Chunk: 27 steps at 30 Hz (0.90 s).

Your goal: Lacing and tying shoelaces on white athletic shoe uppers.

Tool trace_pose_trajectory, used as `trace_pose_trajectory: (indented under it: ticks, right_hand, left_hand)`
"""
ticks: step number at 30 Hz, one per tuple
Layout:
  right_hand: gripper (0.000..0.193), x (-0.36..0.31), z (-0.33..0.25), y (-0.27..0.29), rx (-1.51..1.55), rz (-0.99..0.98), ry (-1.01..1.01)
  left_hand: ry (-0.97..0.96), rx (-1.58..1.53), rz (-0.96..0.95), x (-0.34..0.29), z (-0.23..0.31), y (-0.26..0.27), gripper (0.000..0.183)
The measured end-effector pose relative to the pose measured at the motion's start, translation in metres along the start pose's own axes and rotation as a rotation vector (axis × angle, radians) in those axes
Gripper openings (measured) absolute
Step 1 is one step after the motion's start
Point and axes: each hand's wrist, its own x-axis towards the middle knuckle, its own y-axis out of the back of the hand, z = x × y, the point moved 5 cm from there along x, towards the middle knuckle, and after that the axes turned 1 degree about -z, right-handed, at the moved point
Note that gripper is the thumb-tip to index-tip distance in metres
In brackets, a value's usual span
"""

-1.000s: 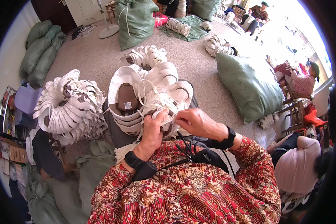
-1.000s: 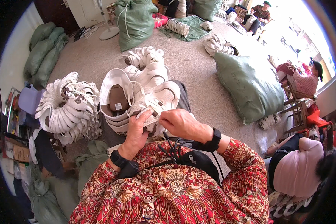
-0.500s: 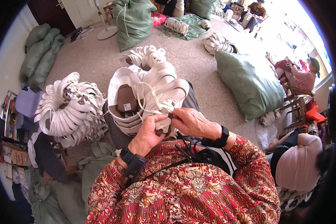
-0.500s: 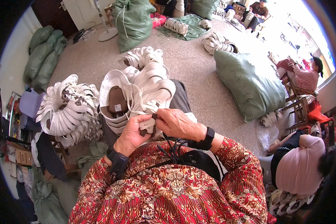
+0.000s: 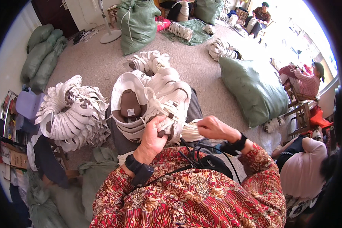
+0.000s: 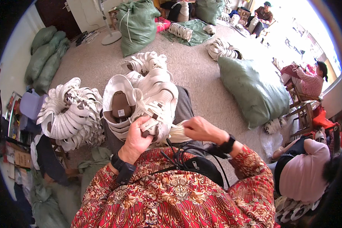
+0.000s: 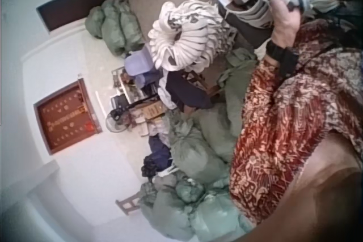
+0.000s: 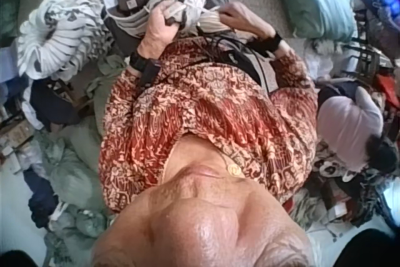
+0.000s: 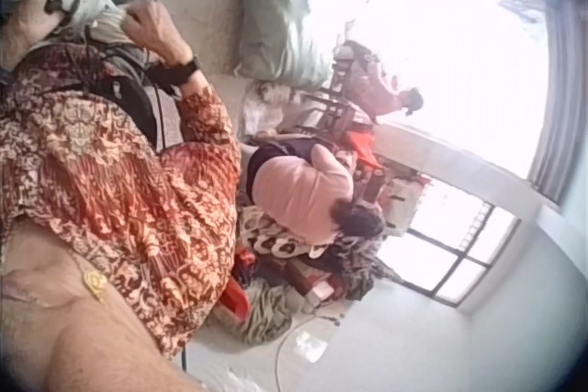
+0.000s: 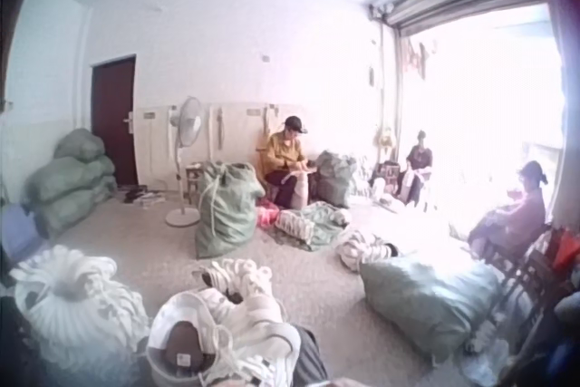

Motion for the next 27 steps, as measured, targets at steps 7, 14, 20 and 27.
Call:
trace_pose_trajectory:
  ticks: [7,14,20,27]
  right_hand:
    - [0.031,-0.144,0.175,-0.023,-0.695,-0.479,-0.608]
    - [0.019,-0.013,0.023,-0.002,0.120,0.351,0.006]
    - [0.025,0.023,-0.004,-0.037,0.732,-0.011,-0.132]
    - [0.026,0.013,-0.006,-0.034,0.440,-0.119,0.061]
  left_hand:
    - [-0.049,0.107,-0.045,0.003,-0.002,0.004,0.022]
    - [-0.023,0.112,-0.050,0.003,-0.003,0.006,0.025]
    - [-0.035,0.137,-0.059,-0.009,0.001,-0.004,0.030]
    - [-0.016,0.078,0.000,-0.010,-0.008,-0.003,0.036]
